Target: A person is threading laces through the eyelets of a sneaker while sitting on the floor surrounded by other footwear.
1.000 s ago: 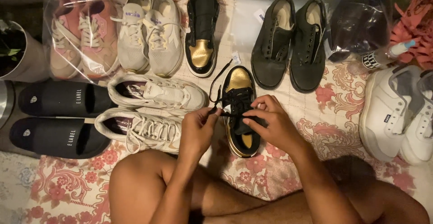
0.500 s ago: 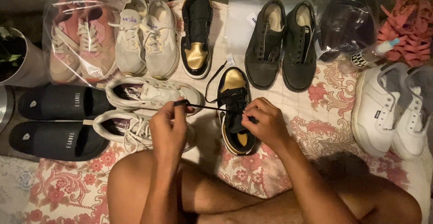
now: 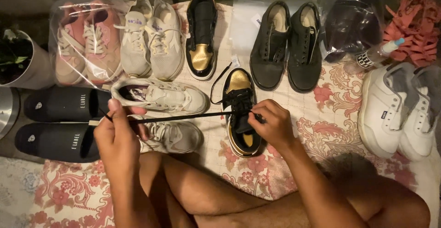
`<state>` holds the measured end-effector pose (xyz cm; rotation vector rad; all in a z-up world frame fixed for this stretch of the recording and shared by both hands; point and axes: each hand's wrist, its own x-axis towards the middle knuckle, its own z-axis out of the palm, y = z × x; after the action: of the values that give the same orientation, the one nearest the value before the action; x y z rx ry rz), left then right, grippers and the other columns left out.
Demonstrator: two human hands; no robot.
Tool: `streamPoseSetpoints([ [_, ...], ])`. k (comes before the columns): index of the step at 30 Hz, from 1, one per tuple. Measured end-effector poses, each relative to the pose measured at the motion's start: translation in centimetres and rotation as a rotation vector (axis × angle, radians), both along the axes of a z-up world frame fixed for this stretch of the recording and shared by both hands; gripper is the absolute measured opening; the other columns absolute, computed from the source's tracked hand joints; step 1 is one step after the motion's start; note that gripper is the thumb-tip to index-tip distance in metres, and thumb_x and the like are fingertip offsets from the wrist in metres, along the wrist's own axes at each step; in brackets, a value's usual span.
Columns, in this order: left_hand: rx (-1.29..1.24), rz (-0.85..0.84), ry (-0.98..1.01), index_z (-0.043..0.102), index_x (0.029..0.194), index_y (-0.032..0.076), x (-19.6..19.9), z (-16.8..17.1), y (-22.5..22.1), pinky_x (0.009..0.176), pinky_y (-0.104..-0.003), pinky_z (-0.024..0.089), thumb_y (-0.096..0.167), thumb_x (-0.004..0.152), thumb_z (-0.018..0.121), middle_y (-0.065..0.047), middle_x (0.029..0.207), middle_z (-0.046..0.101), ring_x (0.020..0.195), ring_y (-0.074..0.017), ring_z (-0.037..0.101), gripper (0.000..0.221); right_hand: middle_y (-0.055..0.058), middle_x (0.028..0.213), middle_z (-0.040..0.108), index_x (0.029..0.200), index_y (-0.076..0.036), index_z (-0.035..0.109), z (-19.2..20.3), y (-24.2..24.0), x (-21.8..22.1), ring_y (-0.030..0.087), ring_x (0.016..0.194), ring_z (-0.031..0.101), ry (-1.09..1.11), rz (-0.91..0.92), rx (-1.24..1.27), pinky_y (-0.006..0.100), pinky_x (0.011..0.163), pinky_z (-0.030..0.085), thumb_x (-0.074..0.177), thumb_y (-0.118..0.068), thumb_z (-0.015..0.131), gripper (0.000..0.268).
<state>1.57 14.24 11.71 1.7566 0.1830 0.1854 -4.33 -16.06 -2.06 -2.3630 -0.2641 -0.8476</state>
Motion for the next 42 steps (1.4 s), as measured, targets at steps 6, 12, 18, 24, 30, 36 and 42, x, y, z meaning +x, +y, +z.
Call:
streamPoseSetpoints([
  [6,-0.461,-0.152,-0.084,0.07,0.103,-0.009,0.9,-1.8,-1.0,0.057,-0.027,0.052,0.031,0.114,0.041,-0.006,0.044,0.04,0.045,-0.0157,0.05,0.051,0.003,0.082,0.07,0.08,-0.007,0.072,-0.8,-0.2,-0.1,0.021,0.064,0.067,-0.118,-0.106,-0.041,0.027,0.058,0.055,0.08,0.001,0.08,0.011],
  [12,-0.508,-0.366,-0.078,0.067,0.118,-0.014,-0.1,-0.9,-3.3,0.063,-0.028,0.052,0.025,0.112,0.04,-0.007,0.045,0.044,0.05,-0.0186,0.055,0.047,0.01,0.083,0.071,0.083,0.0,0.073,-1.9,-1.9,0.0,0.022,0.06,0.065,-0.153,-0.15,0.024,0.028,0.053,0.053,0.078,0.01,0.077,0.012],
  [18,-0.445,-0.444,-0.041,0.066,0.123,-0.013,-0.3,-1.5,-4.2,0.066,-0.031,0.053,0.013,0.106,0.051,-0.007,0.048,0.043,0.057,-0.0209,0.057,0.035,0.009,0.085,0.072,0.083,0.002,0.074,1.1,-2.1,0.0,0.019,0.055,0.063,-0.173,-0.238,0.062,0.026,0.053,0.053,0.077,0.013,0.078,0.014],
  [24,-0.415,-0.573,0.001,0.062,0.129,-0.01,-0.3,-1.7,-4.0,0.066,-0.033,0.053,0.007,0.102,0.053,-0.009,0.049,0.047,0.057,-0.0237,0.06,0.033,0.01,0.084,0.072,0.083,0.002,0.074,0.9,-2.2,0.1,0.02,0.053,0.062,-0.164,-0.295,0.098,0.026,0.05,0.052,0.075,0.013,0.076,0.014],
  [30,-0.463,-0.702,0.065,0.064,0.126,-0.009,-0.2,-2.1,-3.7,0.067,-0.033,0.053,0.005,0.1,0.054,-0.011,0.052,0.051,0.06,-0.0248,0.062,0.031,0.013,0.084,0.072,0.085,0.005,0.076,-0.4,-3.9,0.2,0.022,0.054,0.063,-0.16,-0.346,0.188,0.026,0.05,0.054,0.08,0.017,0.075,0.013],
  [36,-0.459,-0.766,0.107,0.061,0.129,-0.007,-0.1,-1.8,-3.9,0.063,-0.023,0.044,0.009,0.101,0.053,-0.013,0.055,0.058,0.058,-0.0118,0.051,0.033,0.016,0.085,0.072,0.088,0.006,0.076,-1.4,-4.0,0.6,0.023,0.056,0.065,-0.113,-0.368,0.323,0.029,0.053,0.055,0.083,0.018,0.071,0.013],
  [42,-0.407,-0.977,0.179,0.069,0.111,-0.002,0.4,-3.0,-2.6,0.076,-0.025,0.043,0.008,0.101,0.056,-0.021,0.086,0.079,0.076,-0.0139,0.059,0.019,0.012,0.072,0.066,0.104,0.0,0.075,-0.1,-2.8,0.1,0.012,0.056,0.061,0.214,-0.421,0.844,0.023,0.053,0.055,0.092,0.004,0.062,0.017],
])
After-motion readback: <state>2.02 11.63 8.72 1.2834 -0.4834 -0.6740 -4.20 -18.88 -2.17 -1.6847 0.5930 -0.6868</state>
